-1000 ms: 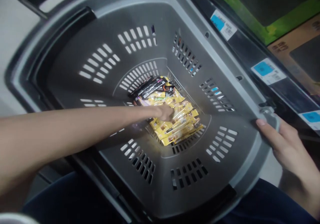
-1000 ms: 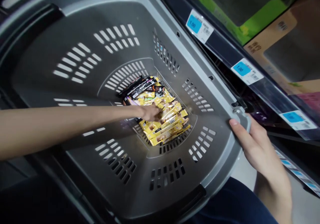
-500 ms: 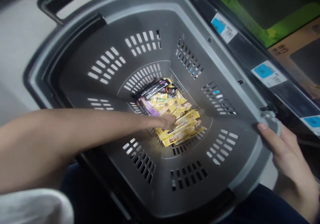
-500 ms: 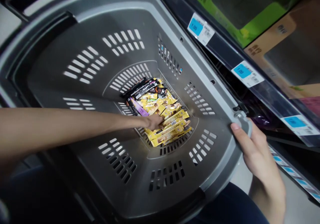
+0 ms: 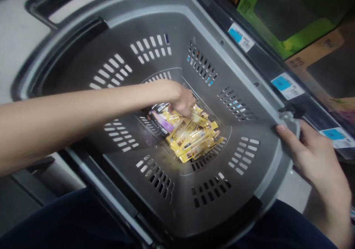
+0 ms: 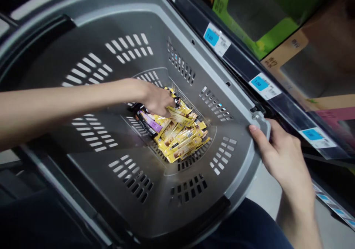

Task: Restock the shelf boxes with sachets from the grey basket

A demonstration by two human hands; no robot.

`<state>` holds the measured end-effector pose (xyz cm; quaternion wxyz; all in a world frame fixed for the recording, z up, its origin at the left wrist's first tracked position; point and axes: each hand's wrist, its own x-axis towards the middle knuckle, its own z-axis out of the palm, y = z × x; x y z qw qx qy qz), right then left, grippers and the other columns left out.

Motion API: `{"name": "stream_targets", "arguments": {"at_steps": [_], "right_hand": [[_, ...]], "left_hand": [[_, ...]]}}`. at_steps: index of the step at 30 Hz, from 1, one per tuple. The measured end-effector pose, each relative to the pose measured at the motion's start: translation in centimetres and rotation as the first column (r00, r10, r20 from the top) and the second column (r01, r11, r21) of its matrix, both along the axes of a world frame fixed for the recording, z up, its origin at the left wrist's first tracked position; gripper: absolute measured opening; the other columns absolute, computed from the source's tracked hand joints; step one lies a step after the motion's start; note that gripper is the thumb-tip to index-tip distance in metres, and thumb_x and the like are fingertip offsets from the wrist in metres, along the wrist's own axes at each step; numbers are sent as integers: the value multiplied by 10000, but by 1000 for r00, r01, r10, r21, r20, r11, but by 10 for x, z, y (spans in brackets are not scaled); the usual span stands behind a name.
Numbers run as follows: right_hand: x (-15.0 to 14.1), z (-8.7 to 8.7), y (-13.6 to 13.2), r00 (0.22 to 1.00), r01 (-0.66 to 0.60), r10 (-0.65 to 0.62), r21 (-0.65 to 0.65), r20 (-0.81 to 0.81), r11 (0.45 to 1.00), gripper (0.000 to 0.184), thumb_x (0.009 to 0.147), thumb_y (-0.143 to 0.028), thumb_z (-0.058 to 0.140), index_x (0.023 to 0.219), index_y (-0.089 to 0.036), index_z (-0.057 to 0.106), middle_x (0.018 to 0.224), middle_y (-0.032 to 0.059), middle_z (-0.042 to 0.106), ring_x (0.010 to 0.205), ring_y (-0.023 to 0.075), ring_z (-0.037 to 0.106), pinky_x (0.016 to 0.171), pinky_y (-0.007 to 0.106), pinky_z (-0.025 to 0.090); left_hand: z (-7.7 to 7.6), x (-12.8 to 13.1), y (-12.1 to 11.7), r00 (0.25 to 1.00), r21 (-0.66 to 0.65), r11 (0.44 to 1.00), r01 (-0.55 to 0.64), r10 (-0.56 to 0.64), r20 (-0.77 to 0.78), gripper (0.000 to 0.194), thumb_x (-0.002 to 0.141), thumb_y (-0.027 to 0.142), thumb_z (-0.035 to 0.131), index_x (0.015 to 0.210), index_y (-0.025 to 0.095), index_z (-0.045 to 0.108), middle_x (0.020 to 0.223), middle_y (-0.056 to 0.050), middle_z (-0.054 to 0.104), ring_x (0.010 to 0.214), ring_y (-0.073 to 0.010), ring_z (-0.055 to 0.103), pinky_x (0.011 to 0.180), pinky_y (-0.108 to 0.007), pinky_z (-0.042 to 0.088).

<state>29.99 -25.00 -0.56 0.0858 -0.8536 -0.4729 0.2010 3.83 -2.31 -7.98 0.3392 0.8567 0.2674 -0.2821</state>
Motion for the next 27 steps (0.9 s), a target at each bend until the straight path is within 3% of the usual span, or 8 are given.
{"name": "stream_targets", "arguments": {"at_steps": [3, 6, 8, 10, 13, 17, 23, 27], "right_hand": [[-16, 26, 12, 908, -176, 160, 6, 388, 984, 716, 928, -738, 424, 1283, -155, 640, 1108, 201, 699, 1069, 448, 647, 869, 545, 516], [-44, 48, 32, 749, -480, 339, 114, 569, 870, 751, 997, -637, 376, 1410, -40, 569, 1319, 282, 620, 1258, 481, 563, 1011, 583, 483], [-67, 50, 53, 688, -662, 544, 108, 481, 742, 672, 1021, -605, 361, 1305, -60, 633, 1224, 247, 675, 1138, 424, 646, 941, 537, 526], [-89, 40, 82, 603, -776, 744, -4, 288, 630, 586, 1010, -630, 389, 1035, -134, 700, 953, 171, 726, 837, 332, 708, 713, 437, 541], [-118, 13, 131, 530, -838, 847, -172, -34, 518, 504, 942, -625, 575, 681, -196, 626, 585, 66, 614, 512, 198, 580, 533, 328, 391], [-136, -9, 173, 547, -808, 792, 77, -272, 584, 319, 850, -516, 737, 778, -210, 683, 723, 31, 730, 658, 188, 670, 652, 324, 473], [-121, 1, 175, 553, -764, 756, 149, -351, 628, 157, 801, -345, 737, 789, -195, 691, 705, 4, 698, 641, 155, 628, 649, 298, 478], [-110, 8, 175, 549, -598, 622, 258, -558, 759, 159, 761, -312, 758, 787, -185, 667, 732, 4, 674, 636, 132, 593, 604, 264, 469]], "left_hand": [[41, -23, 17, 994, -42, 995, 93, -95, -51, 253, 770, 339, 753, 857, 102, 757, 657, -59, 634, 790, -223, 608, 893, -384, 470], [67, -52, 28, 993, -110, 988, 112, -107, 46, 263, 782, 349, 735, 940, 140, 762, 766, -40, 689, 748, -180, 603, 821, -300, 441], [76, -70, 34, 990, -144, 986, 86, -68, 125, 301, 803, 385, 697, 992, 160, 760, 839, -38, 722, 773, -173, 611, 780, -266, 432], [81, -85, 39, 980, -147, 989, 33, -4, 197, 337, 817, 415, 662, 1029, 170, 749, 891, -30, 733, 810, -169, 616, 762, -243, 427], [90, -103, 46, 955, -99, 994, -42, 69, 288, 314, 805, 397, 654, 995, 157, 725, 871, -21, 713, 798, -157, 600, 733, -230, 416], [100, -116, 52, 920, -55, 995, -86, 101, 378, 295, 800, 386, 652, 960, 143, 700, 772, -16, 661, 711, -146, 564, 673, -247, 395], [110, -123, 54, 855, -19, 973, -232, 213, 473, 354, 823, 477, 696, 920, 137, 707, 750, -33, 654, 718, -152, 587, 717, -278, 426], [113, -126, 51, 626, -148, 858, -491, 466, 625, 361, 790, 445, 780, 890, 108, 697, 771, -47, 658, 787, -168, 639, 764, -288, 485]]}}
